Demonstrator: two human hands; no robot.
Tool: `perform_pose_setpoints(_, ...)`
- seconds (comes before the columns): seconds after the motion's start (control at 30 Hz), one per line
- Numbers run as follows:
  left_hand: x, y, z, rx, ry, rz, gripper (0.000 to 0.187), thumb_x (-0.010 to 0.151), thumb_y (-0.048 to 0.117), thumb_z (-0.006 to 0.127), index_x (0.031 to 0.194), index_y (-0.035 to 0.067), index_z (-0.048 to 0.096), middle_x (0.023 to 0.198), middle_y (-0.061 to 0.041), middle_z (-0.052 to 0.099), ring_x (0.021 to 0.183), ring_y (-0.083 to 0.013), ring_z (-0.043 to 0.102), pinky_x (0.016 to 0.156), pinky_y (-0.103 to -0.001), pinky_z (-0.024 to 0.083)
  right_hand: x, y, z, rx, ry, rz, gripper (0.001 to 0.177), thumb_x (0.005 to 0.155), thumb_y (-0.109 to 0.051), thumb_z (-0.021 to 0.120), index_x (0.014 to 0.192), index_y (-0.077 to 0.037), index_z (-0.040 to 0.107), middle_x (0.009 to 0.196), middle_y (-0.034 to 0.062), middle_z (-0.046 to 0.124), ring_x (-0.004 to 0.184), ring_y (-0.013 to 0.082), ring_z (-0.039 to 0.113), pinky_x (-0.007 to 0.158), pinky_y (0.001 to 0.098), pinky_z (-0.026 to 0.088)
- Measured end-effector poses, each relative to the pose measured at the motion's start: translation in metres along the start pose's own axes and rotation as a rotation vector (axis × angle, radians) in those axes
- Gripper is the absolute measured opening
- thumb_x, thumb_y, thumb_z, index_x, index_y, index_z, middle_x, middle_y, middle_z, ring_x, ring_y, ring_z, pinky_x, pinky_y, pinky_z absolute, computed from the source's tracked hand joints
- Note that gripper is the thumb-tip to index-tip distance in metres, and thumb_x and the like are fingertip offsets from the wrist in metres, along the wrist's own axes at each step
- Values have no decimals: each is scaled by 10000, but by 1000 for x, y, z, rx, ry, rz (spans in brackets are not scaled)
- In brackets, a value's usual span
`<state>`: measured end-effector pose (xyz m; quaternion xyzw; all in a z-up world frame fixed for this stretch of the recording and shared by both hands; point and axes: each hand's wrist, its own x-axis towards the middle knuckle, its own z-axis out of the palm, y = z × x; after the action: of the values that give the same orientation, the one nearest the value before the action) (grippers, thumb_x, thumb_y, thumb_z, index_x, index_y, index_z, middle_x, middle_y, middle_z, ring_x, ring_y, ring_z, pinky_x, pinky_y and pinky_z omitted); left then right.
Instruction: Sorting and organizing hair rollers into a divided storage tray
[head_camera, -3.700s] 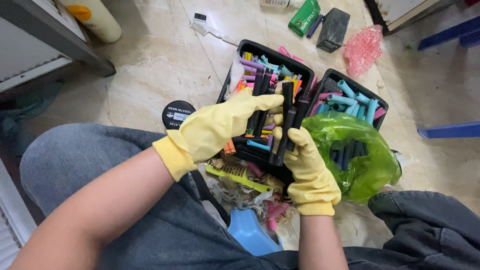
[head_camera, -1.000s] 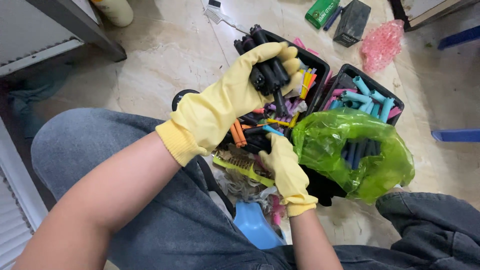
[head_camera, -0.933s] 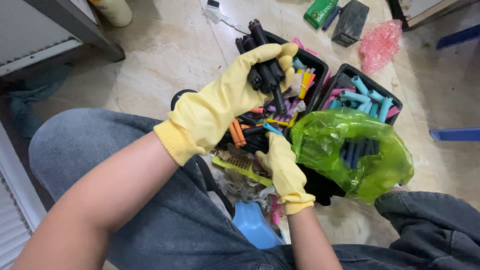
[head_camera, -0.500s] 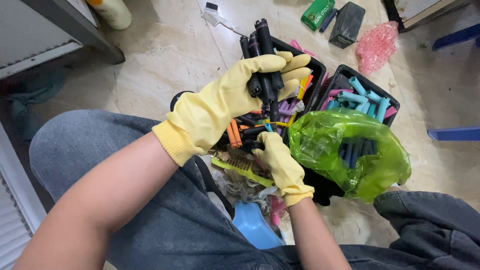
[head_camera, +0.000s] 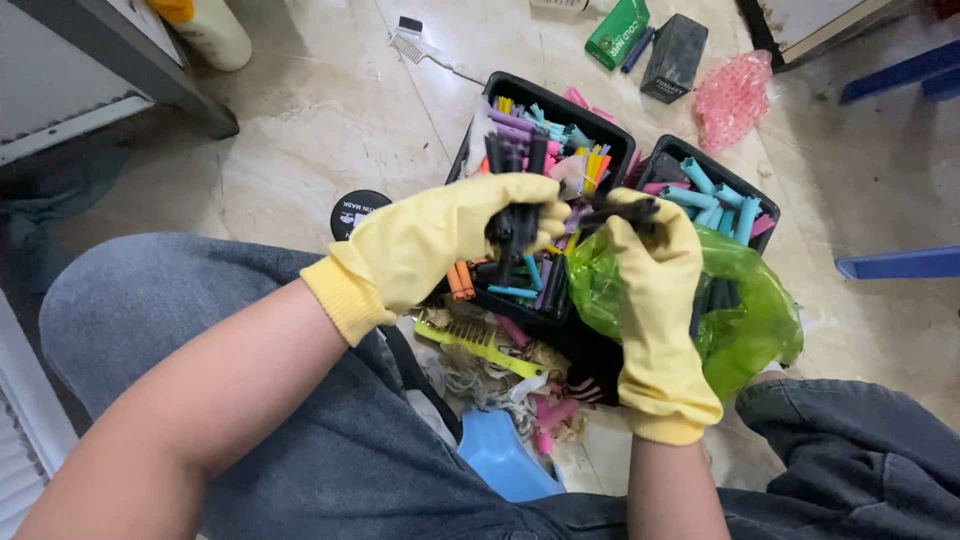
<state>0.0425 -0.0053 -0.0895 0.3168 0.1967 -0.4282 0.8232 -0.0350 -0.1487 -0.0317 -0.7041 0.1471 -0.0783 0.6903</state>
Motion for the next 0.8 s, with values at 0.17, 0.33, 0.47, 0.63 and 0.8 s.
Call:
perform_pose_setpoints(0.17, -18, -2, 11, 1, -94, -91, 345, 695, 228, 732, 963, 31, 639, 885, -164, 654, 755, -280, 664, 659, -438, 571, -6, 3, -6, -496, -353, -697, 334, 683, 71, 597, 1004, -16, 631, 1130, 202, 560, 1052, 331, 562, 907, 395, 456)
perform_pose_setpoints(0.33, -17, -7, 8, -5, -66, -64, 326, 672, 169, 754, 936, 14, 643, 833, -182, 654, 703, -288, 666, 609, -438, 572, -5, 6, -4, -581, -366, -822, 357, 705, 109, 475, 1010, 9, 630, 1105, 215, 574, 1004, 353, 578, 873, 417, 473)
perform_pose_setpoints(0.47, -36, 0, 26, -26, -82, 22, 263, 674, 122, 736, 899, 20, 646, 810, -125, 656, 741, -265, 669, 659, -403, 568, -17, -24, 2, -354, -168, -810, 321, 824, 8, 482, 1136, -3, 559, 1133, 215, 536, 787, 173, 530, 726, 323, 479)
perform_pose_setpoints(0.63, -45, 2, 31, -32, -112, 88, 302, 660, 130, 729, 931, 35, 636, 837, -115, 650, 777, -275, 664, 703, -421, 555, -21, -51, 26, -428, 225, -257, 308, 820, 10, 627, 1114, -36, 548, 933, 134, 589, 730, 164, 554, 661, 294, 475)
perform_pose_setpoints(0.8, -22, -18, 22, -42, -52, 48, 326, 642, 130, 755, 938, 42, 650, 815, -129, 656, 746, -288, 666, 688, -457, 553, -17, -46, 22, -614, 128, -83, 152, 803, -131, 652, 950, -98, 668, 759, 20, 617, 543, 48, 495, 478, 225, 426)
